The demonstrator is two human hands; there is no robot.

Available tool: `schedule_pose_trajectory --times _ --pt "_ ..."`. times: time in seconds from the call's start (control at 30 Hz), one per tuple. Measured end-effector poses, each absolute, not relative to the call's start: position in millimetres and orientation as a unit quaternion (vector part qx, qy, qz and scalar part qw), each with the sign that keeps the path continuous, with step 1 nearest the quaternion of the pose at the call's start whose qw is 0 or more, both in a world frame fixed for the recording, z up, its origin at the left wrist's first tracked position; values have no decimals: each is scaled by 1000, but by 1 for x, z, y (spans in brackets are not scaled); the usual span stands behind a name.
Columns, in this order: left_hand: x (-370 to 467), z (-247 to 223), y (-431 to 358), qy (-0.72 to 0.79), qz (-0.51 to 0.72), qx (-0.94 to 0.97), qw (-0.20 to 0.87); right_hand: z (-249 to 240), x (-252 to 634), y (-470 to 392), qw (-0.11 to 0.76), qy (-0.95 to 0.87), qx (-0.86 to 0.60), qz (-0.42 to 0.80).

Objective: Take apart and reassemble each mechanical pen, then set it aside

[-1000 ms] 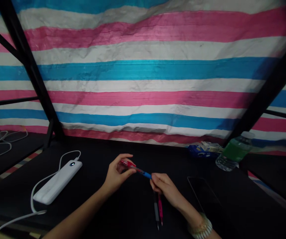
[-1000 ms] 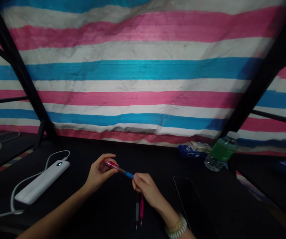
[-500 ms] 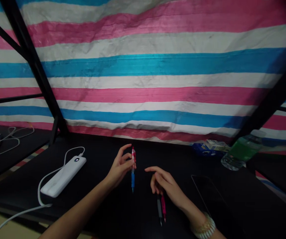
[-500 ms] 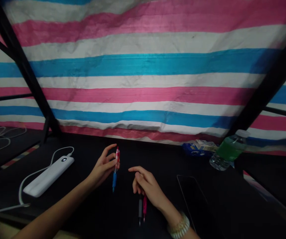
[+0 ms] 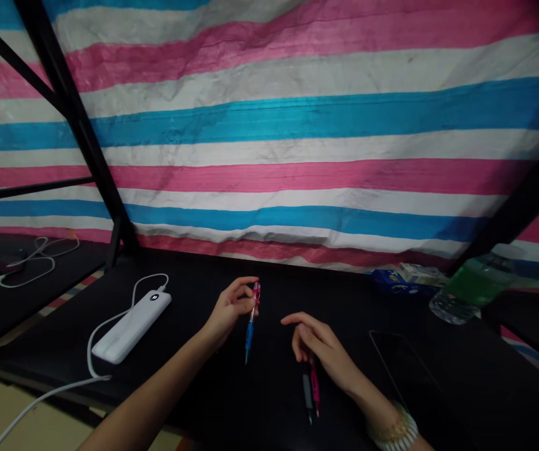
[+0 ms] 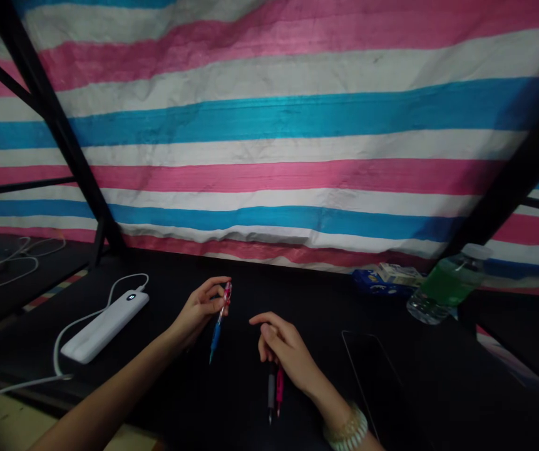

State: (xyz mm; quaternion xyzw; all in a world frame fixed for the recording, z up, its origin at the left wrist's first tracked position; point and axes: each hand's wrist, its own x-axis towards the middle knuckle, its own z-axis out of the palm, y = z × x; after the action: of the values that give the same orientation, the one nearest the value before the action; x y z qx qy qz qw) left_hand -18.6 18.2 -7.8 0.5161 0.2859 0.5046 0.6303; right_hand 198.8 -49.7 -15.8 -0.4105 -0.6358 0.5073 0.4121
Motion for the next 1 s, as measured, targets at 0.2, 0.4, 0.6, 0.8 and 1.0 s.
schedule_pose_trajectory --times 0.2,0.4,0.6,0.8,1.0 --pt "-30 -3 28 304 532 494 617 -13 198 -51 410 -642 -415 497" --pt "-41 -3 36 332 522 512 596 -12 198 -51 400 -649 -424 488" --pt "-38 -5 35 362 471 557 581 -13 199 -50 393 -652 -432 484" --pt "-34 -18 38 401 402 662 488 -17 201 -49 398 -655 -419 486" --pt "-34 -23 40 435 357 759 329 -16 201 -50 401 -656 -422 480"
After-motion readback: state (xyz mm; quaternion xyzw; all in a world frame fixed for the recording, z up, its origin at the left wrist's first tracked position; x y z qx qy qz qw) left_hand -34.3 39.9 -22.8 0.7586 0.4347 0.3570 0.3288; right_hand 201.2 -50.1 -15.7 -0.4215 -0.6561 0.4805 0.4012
